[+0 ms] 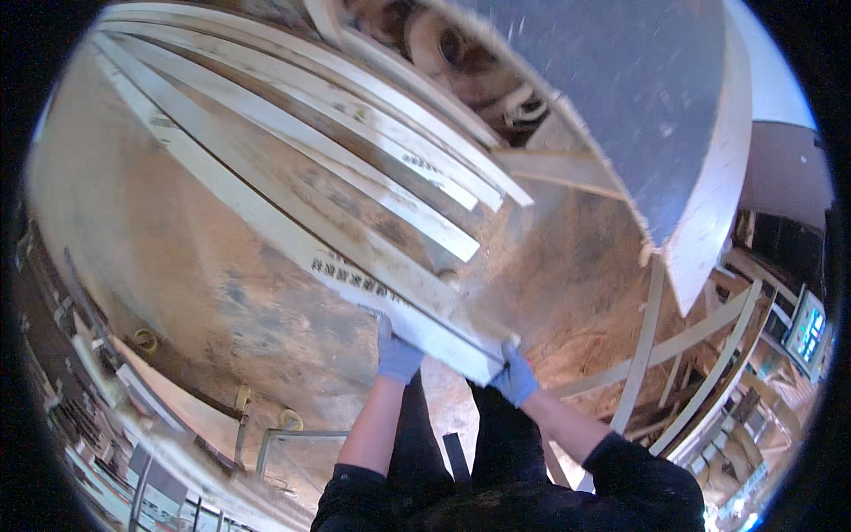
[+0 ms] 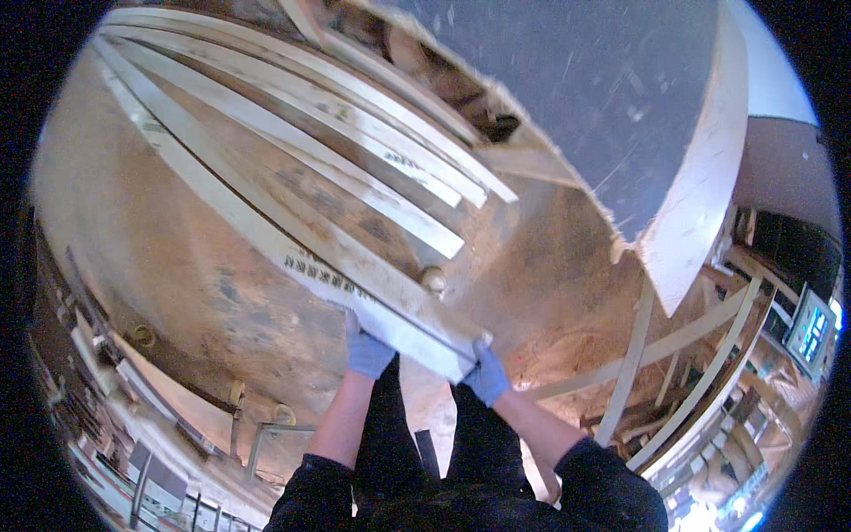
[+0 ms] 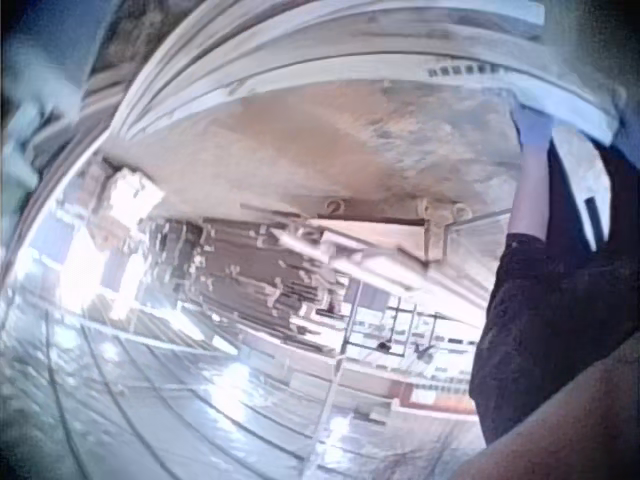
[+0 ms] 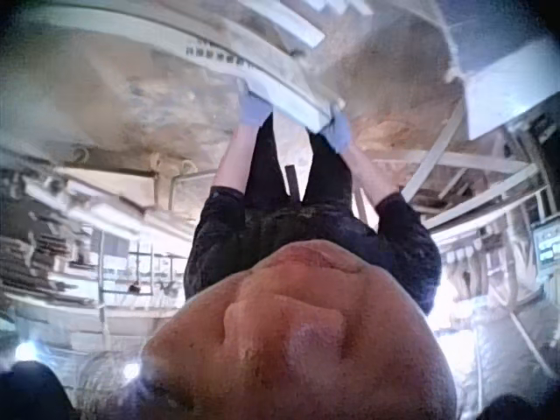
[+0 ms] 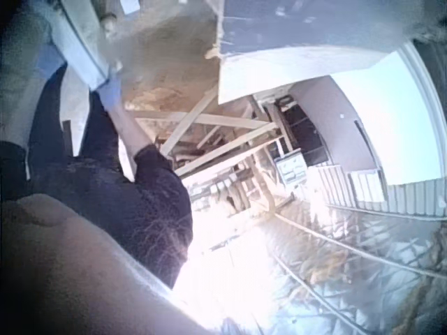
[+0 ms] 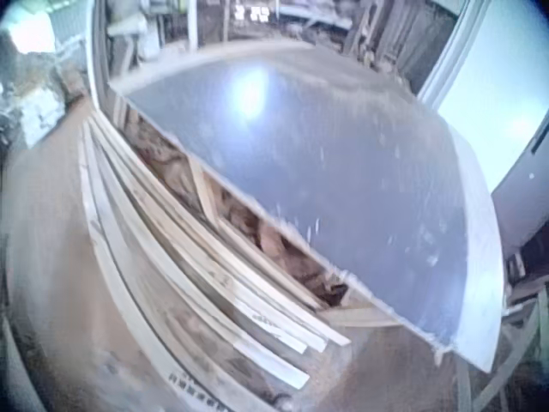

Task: The person repeatedly picks up long white planks from the floor and stacks them on a workbench in a workshop. After stacking several planks, the person walks to a machine and adjusts a component on it.

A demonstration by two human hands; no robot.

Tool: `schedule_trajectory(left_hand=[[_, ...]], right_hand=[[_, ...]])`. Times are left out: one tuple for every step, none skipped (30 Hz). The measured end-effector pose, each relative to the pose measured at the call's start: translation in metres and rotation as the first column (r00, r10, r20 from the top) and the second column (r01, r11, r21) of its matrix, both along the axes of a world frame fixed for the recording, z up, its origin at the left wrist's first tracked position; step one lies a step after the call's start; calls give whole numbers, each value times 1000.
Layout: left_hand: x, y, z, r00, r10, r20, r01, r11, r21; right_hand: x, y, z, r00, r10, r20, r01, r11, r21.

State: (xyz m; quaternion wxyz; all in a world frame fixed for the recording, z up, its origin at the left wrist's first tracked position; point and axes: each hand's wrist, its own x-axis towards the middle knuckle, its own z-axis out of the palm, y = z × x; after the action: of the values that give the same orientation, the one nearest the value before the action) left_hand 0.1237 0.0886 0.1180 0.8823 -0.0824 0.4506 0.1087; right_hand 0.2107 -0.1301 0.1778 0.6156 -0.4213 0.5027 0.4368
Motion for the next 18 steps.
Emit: schedule_trajectory(left_hand=[[-6, 9, 36, 998, -44, -42, 43, 999, -10], [-13, 18, 72, 996, -80, -46, 82, 996, 39], [-19, 30, 103, 1000, -23, -6, 23, 1000, -13], [-23, 38, 134, 1000, -8, 24, 8, 1000, -3], [-28, 46, 164, 998, 7, 59, -8, 1000, 10], [-26, 48, 182, 987, 44, 153, -49, 998, 32], [-26, 53, 206, 998, -23, 54, 19, 998, 66], [-24, 55, 225, 998, -55, 26, 52, 993, 103], [-21, 60, 240, 993, -98, -59, 103, 989, 102], [-15, 65, 251, 992, -124, -1, 123, 982, 145], [-11, 67, 263, 986, -168, -5, 167, 975, 149], [-10, 67, 275, 974, -223, -42, 227, 966, 122], [-8, 67, 287, 990, -137, 23, 134, 987, 94], [-4, 72, 296, 990, -136, 30, 130, 981, 142], [-3, 73, 304, 990, -136, 37, 128, 978, 166], [-3, 72, 313, 992, -118, 44, 109, 977, 183], [2, 74, 318, 994, -111, 10, 107, 974, 199], [5, 74, 322, 994, -99, 50, 83, 964, 254]], right_hand=[[-6, 2, 36, 992, 121, 26, -121, 993, 6], [-12, 6, 69, 971, 232, 51, -233, 972, 15], [-17, 9, 103, 914, 385, 127, -387, 922, -16], [-20, 13, 134, 869, 462, 178, -458, 887, -63], [-20, 21, 161, 727, 628, 277, -596, 778, -199], [-13, 24, 176, 691, 680, 246, -636, 733, -241], [-11, 31, 199, 662, 671, 335, -642, 737, -209], [-11, 26, 226, 729, 619, 292, -623, 777, -90], [-13, 29, 238, 711, 616, 340, -622, 776, -106], [-13, 28, 247, 731, 589, 345, -603, 794, -76], [-13, 27, 253, 670, 613, 419, -637, 764, -100], [-15, 25, 256, 640, 629, 441, -662, 743, -99], [-15, 22, 258, 627, 634, 454, -665, 738, -113], [-12, 21, 258, 598, 633, 491, -713, 700, -35], [-5, 22, 258, 589, 627, 510, -739, 674, 24], [1, 22, 262, 578, 641, 504, -771, 631, 82], [8, 22, 268, 653, 628, 422, -746, 630, 217], [29, 27, 275, 768, 543, 339, -634, 572, 520]])
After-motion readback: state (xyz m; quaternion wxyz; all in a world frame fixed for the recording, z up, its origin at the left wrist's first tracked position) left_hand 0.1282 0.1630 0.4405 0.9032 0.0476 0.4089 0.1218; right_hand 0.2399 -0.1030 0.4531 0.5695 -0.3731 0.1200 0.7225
